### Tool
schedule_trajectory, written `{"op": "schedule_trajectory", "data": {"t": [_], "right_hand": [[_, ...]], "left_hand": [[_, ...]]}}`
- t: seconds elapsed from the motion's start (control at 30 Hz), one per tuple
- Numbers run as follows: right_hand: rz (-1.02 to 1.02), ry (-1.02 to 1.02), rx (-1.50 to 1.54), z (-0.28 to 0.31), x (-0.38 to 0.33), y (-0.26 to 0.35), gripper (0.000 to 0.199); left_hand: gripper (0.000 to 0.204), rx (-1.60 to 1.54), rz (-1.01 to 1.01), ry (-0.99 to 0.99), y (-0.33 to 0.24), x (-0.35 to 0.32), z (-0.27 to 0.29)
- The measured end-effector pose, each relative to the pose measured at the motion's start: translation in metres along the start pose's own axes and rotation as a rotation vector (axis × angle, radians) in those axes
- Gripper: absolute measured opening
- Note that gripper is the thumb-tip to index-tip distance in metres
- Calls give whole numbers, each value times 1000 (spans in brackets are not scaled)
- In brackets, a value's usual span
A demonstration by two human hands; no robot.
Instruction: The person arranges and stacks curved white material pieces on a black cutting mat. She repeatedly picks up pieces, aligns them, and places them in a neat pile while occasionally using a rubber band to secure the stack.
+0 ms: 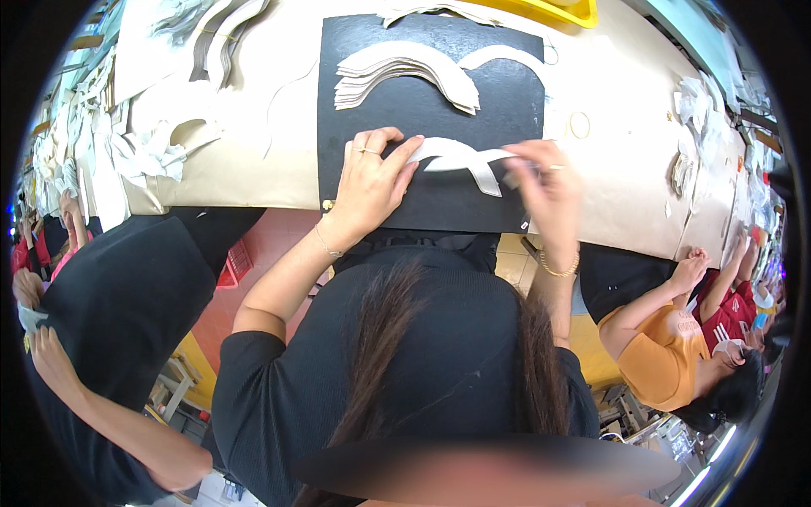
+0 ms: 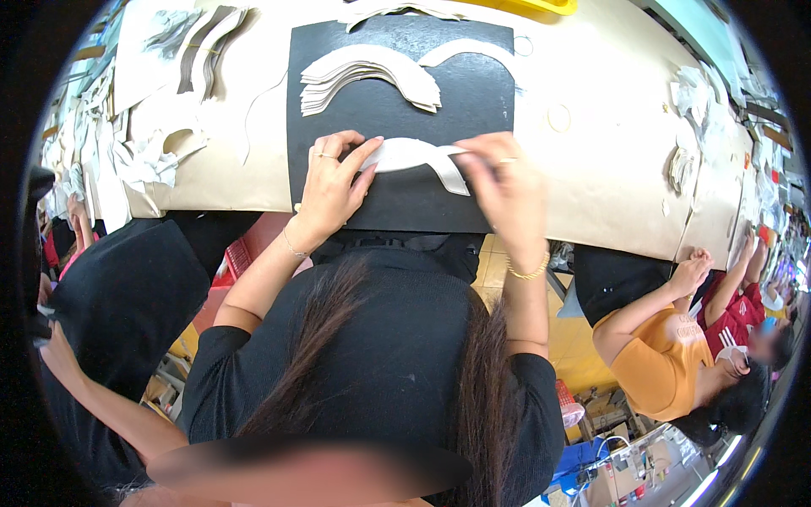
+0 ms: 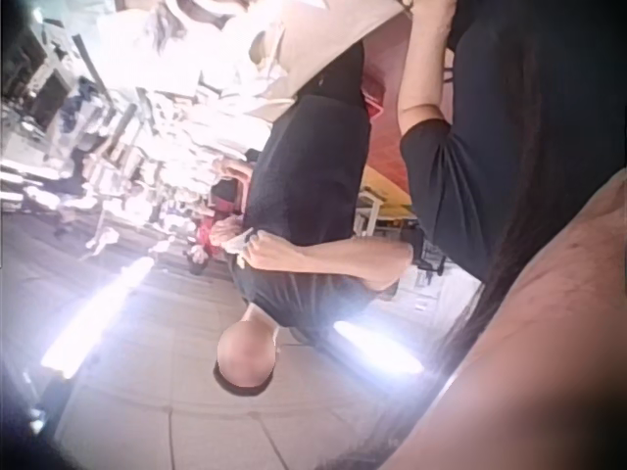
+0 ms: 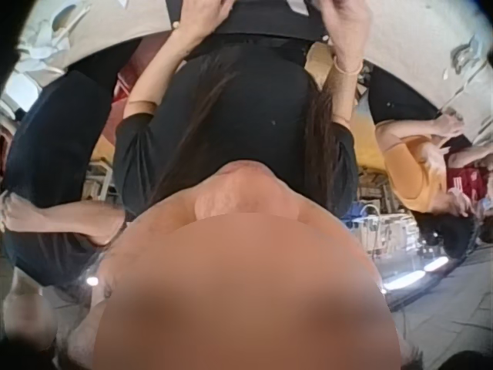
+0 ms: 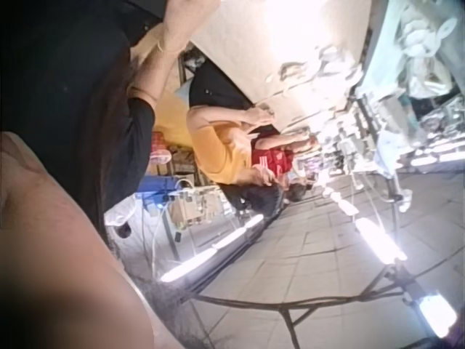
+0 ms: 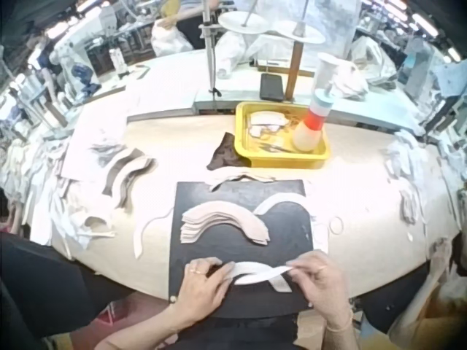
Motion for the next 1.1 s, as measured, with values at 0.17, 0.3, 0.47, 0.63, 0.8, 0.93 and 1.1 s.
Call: {"op": "schedule_trajectory", "data": {"t": [0.17,0.3,0.47,0.63,0.8,0.93,1.1], "right_hand": [[-220,-395,310,49,-20,-15,11],[-192,-439,319,49,-26,-15,15],[-206,-449,378,47,-29,-9,14],[-190,-446,367,48,-31,-10,15],[-252,-451,411,44,-30,-18,17],[-211,-441,426,42,-26,-18,18],[-234,-409,432,40,-23,-21,19]], "left_hand": [[58,2,-143,59,-25,-5,-20],[69,237,-40,257,-29,-1,-46],[67,88,-97,125,-40,1,-40],[60,161,129,81,-36,12,-22],[41,-71,145,164,-8,20,-1],[29,-138,112,172,-12,27,3],[29,-471,382,293,9,14,21]]}}
Point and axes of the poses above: each hand's wrist, its own x-axis towards the middle knuckle, its own z-axis out of the back of the hand, y = z × x, the point moved 3 cm from there along x, towards the middle knuckle, and after that the axes turned 10 degrees about y, right-handed, at the moved point
